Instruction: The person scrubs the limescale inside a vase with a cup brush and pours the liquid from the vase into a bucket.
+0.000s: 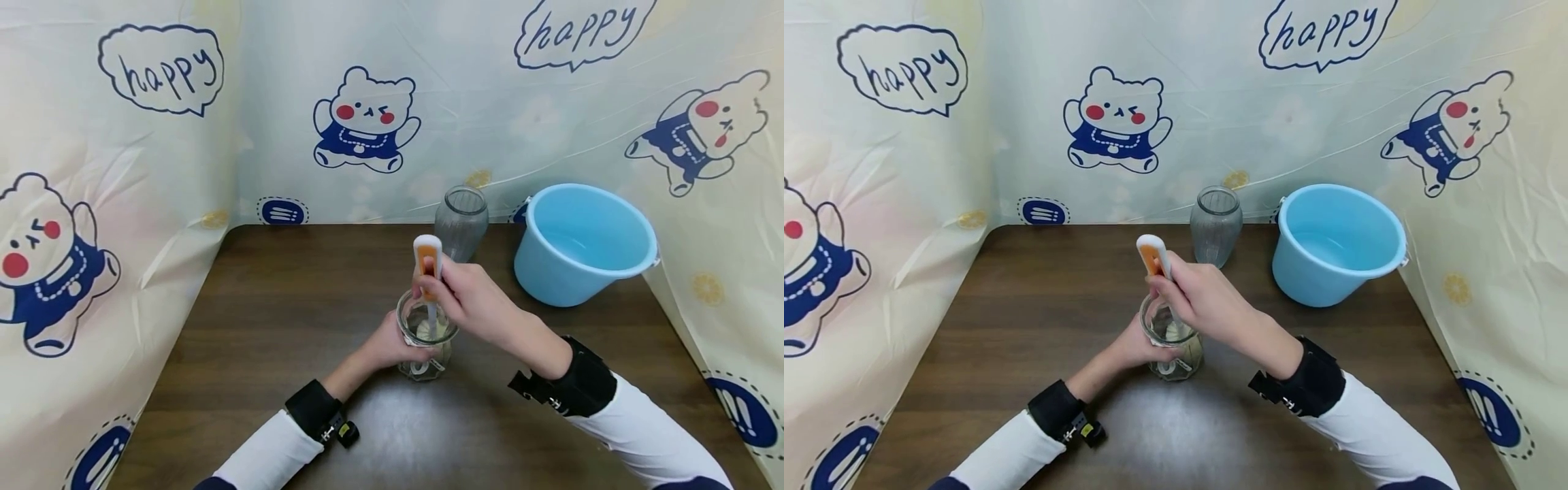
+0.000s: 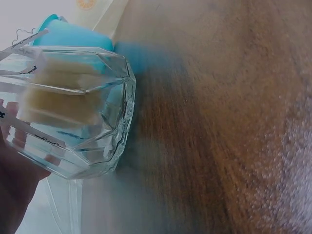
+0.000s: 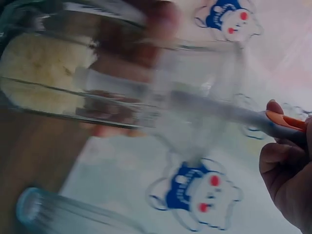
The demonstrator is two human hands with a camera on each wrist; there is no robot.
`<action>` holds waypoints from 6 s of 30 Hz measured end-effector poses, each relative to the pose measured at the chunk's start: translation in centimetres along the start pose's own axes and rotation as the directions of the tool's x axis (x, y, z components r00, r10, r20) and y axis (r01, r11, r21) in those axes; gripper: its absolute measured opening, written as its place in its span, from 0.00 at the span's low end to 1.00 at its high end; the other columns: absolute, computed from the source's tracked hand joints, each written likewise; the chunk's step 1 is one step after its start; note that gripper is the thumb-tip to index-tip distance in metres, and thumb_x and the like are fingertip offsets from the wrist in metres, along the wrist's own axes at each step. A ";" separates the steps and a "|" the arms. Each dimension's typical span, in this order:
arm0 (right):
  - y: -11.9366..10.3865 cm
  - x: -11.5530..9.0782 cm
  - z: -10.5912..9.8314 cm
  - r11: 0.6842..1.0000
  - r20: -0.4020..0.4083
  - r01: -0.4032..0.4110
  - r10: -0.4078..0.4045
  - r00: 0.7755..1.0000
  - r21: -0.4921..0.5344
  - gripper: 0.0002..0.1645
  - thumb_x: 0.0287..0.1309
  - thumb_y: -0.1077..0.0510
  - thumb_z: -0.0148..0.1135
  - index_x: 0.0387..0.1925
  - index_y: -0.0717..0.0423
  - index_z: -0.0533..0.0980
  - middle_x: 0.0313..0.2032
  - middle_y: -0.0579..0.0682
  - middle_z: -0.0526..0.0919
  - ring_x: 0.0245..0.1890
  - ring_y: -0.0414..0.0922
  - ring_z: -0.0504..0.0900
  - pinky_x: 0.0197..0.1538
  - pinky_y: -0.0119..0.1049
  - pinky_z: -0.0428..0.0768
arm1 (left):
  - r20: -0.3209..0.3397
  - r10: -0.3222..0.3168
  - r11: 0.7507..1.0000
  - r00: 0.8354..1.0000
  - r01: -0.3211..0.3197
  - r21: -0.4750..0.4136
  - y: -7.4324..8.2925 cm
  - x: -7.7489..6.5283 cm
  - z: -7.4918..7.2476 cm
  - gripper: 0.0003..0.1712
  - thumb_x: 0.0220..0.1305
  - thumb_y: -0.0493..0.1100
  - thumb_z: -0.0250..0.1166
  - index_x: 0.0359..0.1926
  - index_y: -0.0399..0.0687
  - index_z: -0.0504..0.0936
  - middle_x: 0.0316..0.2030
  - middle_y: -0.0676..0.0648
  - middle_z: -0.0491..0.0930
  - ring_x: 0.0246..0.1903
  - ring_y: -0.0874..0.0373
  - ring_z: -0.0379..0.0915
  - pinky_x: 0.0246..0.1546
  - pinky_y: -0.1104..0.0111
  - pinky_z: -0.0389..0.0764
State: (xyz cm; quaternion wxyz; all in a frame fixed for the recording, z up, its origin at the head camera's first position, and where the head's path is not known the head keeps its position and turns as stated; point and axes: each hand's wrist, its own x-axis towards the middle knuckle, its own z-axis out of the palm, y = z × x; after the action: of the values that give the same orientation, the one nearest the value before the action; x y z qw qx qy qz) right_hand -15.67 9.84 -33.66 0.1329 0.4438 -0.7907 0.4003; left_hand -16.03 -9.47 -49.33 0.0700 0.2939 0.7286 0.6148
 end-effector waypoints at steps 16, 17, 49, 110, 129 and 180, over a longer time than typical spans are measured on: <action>0.1 -0.8 0.6 0.991 0.030 0.115 -0.113 0.993 -0.074 0.24 0.81 0.44 0.44 0.45 0.60 0.75 0.37 0.49 0.83 0.34 0.40 0.82 0.37 0.33 0.83 | -0.011 -0.048 0.999 0.999 0.048 -0.008 -0.1 -0.2 0.1 0.51 0.44 0.35 0.82 0.71 0.39 0.69 0.58 0.40 0.81 0.55 0.49 0.80 0.60 0.58 0.79; 0.4 -0.9 0.8 0.993 0.043 0.092 -0.089 0.995 -0.075 0.24 0.81 0.43 0.44 0.46 0.60 0.75 0.37 0.49 0.83 0.34 0.39 0.81 0.37 0.33 0.83 | -0.009 -0.048 0.999 0.999 0.048 -0.006 -0.2 -0.2 0.1 0.50 0.45 0.35 0.81 0.71 0.39 0.69 0.58 0.40 0.81 0.55 0.47 0.79 0.59 0.56 0.79; -2.0 0.8 -1.4 0.982 -0.162 0.144 -0.123 0.979 0.120 0.21 0.80 0.47 0.49 0.44 0.62 0.75 0.39 0.51 0.86 0.38 0.43 0.87 0.42 0.32 0.86 | -0.020 0.054 0.997 0.998 -0.055 -0.045 -0.3 0.0 0.2 0.53 0.44 0.34 0.82 0.72 0.39 0.67 0.60 0.39 0.79 0.58 0.55 0.76 0.63 0.64 0.76; 1.2 -1.8 2.1 0.979 -0.107 0.201 -0.196 0.975 0.040 0.17 0.79 0.50 0.50 0.46 0.60 0.76 0.39 0.51 0.84 0.37 0.42 0.83 0.40 0.32 0.82 | -0.037 0.006 1.000 0.999 -0.005 0.018 -0.3 -0.2 0.1 0.52 0.45 0.37 0.83 0.72 0.41 0.69 0.60 0.41 0.81 0.57 0.52 0.78 0.61 0.61 0.78; 1.7 -1.5 1.6 0.981 -0.095 0.193 -0.193 0.977 -0.012 0.18 0.79 0.50 0.52 0.44 0.61 0.77 0.38 0.53 0.86 0.34 0.41 0.83 0.36 0.30 0.81 | -0.025 0.048 0.999 0.999 -0.048 0.010 -0.2 -0.2 0.2 0.52 0.44 0.35 0.82 0.72 0.37 0.68 0.60 0.38 0.80 0.58 0.43 0.78 0.62 0.56 0.78; -1.0 0.5 0.4 0.984 -0.071 0.033 -0.021 0.997 0.174 0.09 0.79 0.57 0.54 0.43 0.58 0.77 0.34 0.48 0.85 0.31 0.39 0.82 0.34 0.30 0.82 | -0.025 0.024 1.000 0.999 -0.024 -0.006 -0.4 -0.3 0.1 0.50 0.45 0.35 0.81 0.70 0.38 0.69 0.57 0.38 0.81 0.55 0.44 0.79 0.60 0.50 0.79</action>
State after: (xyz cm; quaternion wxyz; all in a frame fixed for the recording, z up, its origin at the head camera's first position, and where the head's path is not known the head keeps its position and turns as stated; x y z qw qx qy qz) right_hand -15.11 9.00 -33.13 0.1262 0.4504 -0.7412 0.4815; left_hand -15.91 -9.52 -49.83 0.0545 0.2945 0.7239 0.6215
